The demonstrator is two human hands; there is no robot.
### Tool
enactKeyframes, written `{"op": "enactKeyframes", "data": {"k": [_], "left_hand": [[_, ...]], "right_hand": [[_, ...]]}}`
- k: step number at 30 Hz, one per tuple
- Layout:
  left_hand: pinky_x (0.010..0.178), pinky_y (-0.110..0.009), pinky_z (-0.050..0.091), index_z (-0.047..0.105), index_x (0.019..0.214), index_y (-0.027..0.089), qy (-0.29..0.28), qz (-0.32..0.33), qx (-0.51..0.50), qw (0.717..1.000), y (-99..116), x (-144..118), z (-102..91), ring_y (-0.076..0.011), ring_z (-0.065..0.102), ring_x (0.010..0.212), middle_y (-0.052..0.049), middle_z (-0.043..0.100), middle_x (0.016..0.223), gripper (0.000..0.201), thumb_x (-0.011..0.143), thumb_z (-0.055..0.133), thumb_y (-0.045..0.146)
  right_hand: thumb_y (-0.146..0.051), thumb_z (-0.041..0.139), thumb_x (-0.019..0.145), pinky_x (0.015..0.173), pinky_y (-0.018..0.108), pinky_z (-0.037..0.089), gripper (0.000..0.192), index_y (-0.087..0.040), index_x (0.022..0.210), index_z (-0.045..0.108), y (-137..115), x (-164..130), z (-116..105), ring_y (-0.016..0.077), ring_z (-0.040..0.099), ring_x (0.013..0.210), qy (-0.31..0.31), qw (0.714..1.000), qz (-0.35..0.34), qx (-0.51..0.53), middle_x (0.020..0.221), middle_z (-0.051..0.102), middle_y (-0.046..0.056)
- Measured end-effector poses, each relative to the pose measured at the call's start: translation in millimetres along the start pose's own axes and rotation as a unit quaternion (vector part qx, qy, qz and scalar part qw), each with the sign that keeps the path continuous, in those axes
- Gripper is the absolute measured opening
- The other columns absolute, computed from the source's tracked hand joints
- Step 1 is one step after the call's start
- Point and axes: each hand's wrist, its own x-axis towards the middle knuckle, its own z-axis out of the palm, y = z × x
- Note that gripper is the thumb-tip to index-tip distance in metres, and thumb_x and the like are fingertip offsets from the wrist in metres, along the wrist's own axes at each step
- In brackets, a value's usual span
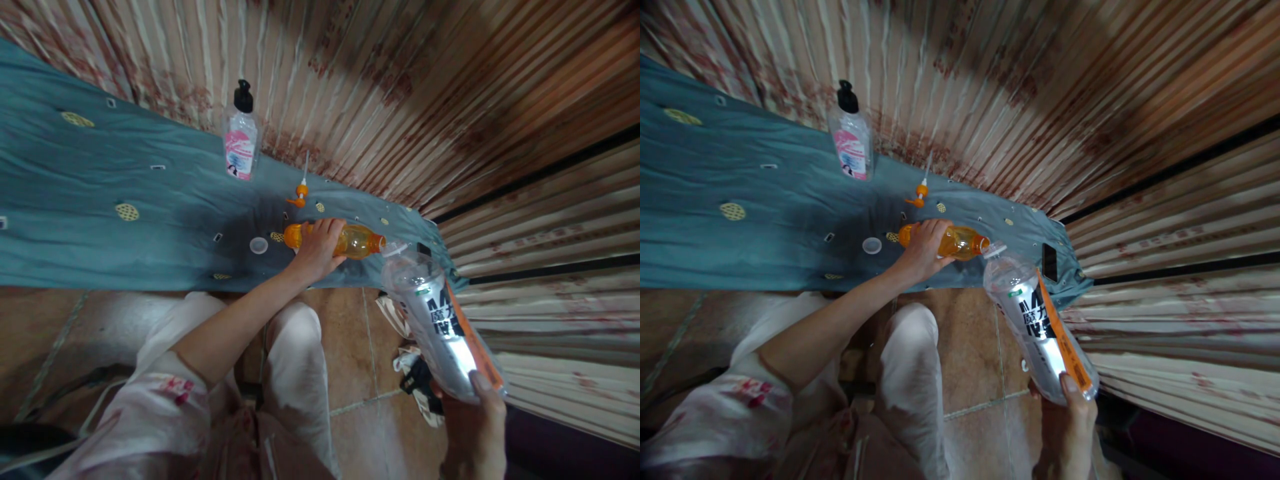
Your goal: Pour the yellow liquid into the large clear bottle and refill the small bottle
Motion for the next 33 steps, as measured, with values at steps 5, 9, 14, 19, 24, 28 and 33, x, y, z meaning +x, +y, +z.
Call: {"op": "enactKeyframes", "data": {"k": [5, 9, 14, 19, 24, 28, 33], "left_hand": [[0.108, -0.056, 0.039, 0.049, 0.135, 0.015, -0.002, 0.002, 0.002, 1.0, 0, 0, -0.4, -0.0372, 0.055, 0.128, -0.018, 0.062, 0.138, 0.066, 0.079, 0.081, 0.023], [0.108, -0.057, 0.039, 0.048, 0.135, 0.015, 0.001, 0.006, 0.001, 1.0, -1, 0, 0.8, -0.0374, 0.055, 0.129, -0.018, 0.062, 0.138, 0.065, 0.079, 0.08, 0.023], [0.108, -0.056, 0.039, 0.048, 0.135, 0.015, 0.002, 0.004, 0.001, 1.0, -2, 0, 2.5, -0.037, 0.056, 0.128, -0.018, 0.062, 0.138, 0.066, 0.079, 0.081, 0.024], [0.109, -0.056, 0.039, 0.048, 0.136, 0.016, -0.004, 0.0, 0.003, 1.0, 0, 1, -0.1, -0.0374, 0.055, 0.129, -0.018, 0.062, 0.139, 0.066, 0.079, 0.081, 0.024], [0.111, -0.055, 0.037, 0.048, 0.137, 0.014, -0.015, -0.012, 0.005, 1.0, 3, 1, -3.4, -0.0369, 0.055, 0.131, -0.018, 0.061, 0.14, 0.066, 0.08, 0.08, 0.024], [0.109, -0.055, 0.038, 0.048, 0.137, 0.015, -0.011, -0.004, 0.001, 1.0, 1, 0, -2.5, -0.0368, 0.055, 0.13, -0.018, 0.061, 0.139, 0.066, 0.08, 0.079, 0.024], [0.109, -0.056, 0.038, 0.048, 0.136, 0.016, -0.004, 0.001, -0.005, 1.0, -1, 0, -0.9, -0.0372, 0.055, 0.129, -0.018, 0.061, 0.139, 0.065, 0.08, 0.079, 0.024]], "right_hand": [[-0.045, 0.071, 0.076, 0.049, 0.026, 0.041, 0.058, -0.019, 0.127, 0.068, -3, -3, 3, 0.0225, 0.061, 0.084, 0.007, 1.0, 0.002, 0.001, 0.109, 0.067, 0.01], [-0.047, 0.071, 0.076, 0.048, 0.026, 0.04, 0.054, -0.019, 0.123, 0.069, -1, -2, 1, 0.0221, 0.061, 0.08, 0.004, 1.0, 0.003, -0.002, 0.105, 0.066, 0.009], [-0.051, 0.068, 0.076, 0.051, 0.03, 0.042, 0.062, -0.018, 0.128, 0.066, 8, 4, -12, 0.0265, 0.064, 0.082, -0.002, 0.999, -0.001, -0.044, 0.108, 0.068, 0.013], [-0.049, 0.069, 0.074, 0.049, 0.029, 0.041, 0.065, -0.018, 0.131, 0.064, 8, 4, -12, 0.025, 0.064, 0.08, -0.001, 0.999, -0.01, -0.043, 0.11, 0.068, 0.012], [-0.048, 0.07, 0.073, 0.047, 0.026, 0.04, 0.057, -0.019, 0.122, 0.069, 2, 2, -3, 0.023, 0.063, 0.08, -0.003, 1.0, -0.003, -0.016, 0.109, 0.068, 0.011], [-0.046, 0.071, 0.073, 0.048, 0.026, 0.039, 0.057, -0.02, 0.123, 0.069, 0, 1, 0, 0.0222, 0.062, 0.078, 0.001, 1.0, 0.005, -0.005, 0.107, 0.069, 0.01], [-0.046, 0.07, 0.074, 0.049, 0.027, 0.04, 0.056, -0.019, 0.124, 0.068, -1, 0, 1, 0.0231, 0.062, 0.081, 0.009, 1.0, 0.0, -0.009, 0.106, 0.068, 0.009]]}}
